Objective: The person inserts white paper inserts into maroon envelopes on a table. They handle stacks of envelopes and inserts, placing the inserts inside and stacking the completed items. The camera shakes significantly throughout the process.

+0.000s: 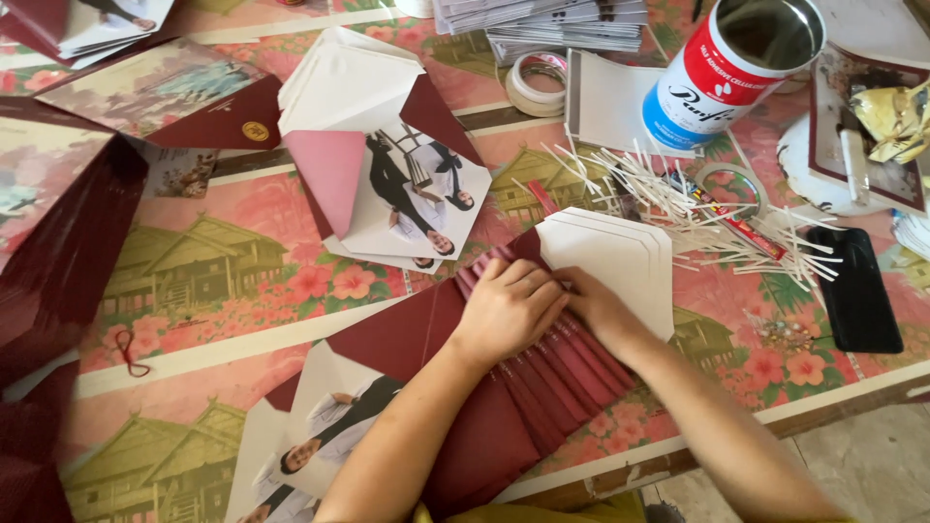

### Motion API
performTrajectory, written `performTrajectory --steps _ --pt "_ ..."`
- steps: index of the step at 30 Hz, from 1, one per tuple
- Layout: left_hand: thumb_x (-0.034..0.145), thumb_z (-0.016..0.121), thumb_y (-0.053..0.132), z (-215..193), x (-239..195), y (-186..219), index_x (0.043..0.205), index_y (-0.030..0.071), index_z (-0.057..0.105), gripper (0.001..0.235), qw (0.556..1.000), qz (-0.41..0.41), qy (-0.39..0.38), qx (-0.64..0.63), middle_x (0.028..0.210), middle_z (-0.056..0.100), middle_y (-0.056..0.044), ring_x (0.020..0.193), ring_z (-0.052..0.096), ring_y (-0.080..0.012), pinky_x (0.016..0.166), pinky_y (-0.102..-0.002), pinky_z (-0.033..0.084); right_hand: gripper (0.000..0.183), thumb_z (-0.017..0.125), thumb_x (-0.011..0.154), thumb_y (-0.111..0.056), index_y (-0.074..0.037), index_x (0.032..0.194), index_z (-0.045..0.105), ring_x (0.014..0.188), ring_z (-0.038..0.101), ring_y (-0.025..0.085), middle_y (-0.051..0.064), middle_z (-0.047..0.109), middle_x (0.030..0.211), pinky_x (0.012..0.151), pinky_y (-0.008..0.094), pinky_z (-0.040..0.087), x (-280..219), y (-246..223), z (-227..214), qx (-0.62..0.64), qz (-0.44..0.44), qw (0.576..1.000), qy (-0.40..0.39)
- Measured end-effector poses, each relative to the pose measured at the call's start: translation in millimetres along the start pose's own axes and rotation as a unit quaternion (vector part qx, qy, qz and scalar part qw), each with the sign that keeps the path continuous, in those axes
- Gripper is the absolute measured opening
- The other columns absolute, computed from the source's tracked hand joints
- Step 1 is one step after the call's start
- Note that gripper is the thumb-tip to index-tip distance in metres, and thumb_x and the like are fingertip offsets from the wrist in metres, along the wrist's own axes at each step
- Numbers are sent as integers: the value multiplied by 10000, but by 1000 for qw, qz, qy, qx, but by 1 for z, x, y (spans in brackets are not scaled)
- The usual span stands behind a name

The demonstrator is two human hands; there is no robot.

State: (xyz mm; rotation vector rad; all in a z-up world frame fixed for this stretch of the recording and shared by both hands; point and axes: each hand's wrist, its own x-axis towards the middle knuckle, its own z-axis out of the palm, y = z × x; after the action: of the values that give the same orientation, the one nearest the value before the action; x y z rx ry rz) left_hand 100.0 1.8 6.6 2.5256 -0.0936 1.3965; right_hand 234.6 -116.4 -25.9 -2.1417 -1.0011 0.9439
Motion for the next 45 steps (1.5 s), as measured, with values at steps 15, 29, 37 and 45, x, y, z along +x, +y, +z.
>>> performTrajectory --steps 15,29,37,45 --pt "909 524 415 18 -16 2 853 149 606 284 992 -18 -112 58 969 591 -50 1082 532 -254 832 -394 360 216 599 957 -239 -71 1085 643 583 605 166 104 658 861 560 326 522 -26 28 -104 -37 -181 967 173" --pt "959 450 375 23 -10 4 971 112 615 310 995 -19 -88 34 918 625 -59 895 578 -208 725 -356 347 164 616 870 -170 -144 1001 712 992 620 286 70 632 1080 851 370 509 -3 34 -50 -201 -308 919 143" --pt "905 467 440 37 -19 2 918 116 609 354 992 -25 -105 71 966 551 -54 884 495 -222 734 -378 337 273 697 844 -288 -226 1110 686 1009 633 252 4 616 1112 804 370 535 -13 45 -109 -317 -222 883 266" --pt "888 522 411 37 -22 2 937 152 623 283 993 -36 -102 56 980 619 -61 1115 560 -241 821 -406 348 328 623 881 -235 -118 1187 650 909 650 356 144 636 1111 793 465 548 -10 25 -105 -282 -133 934 172"
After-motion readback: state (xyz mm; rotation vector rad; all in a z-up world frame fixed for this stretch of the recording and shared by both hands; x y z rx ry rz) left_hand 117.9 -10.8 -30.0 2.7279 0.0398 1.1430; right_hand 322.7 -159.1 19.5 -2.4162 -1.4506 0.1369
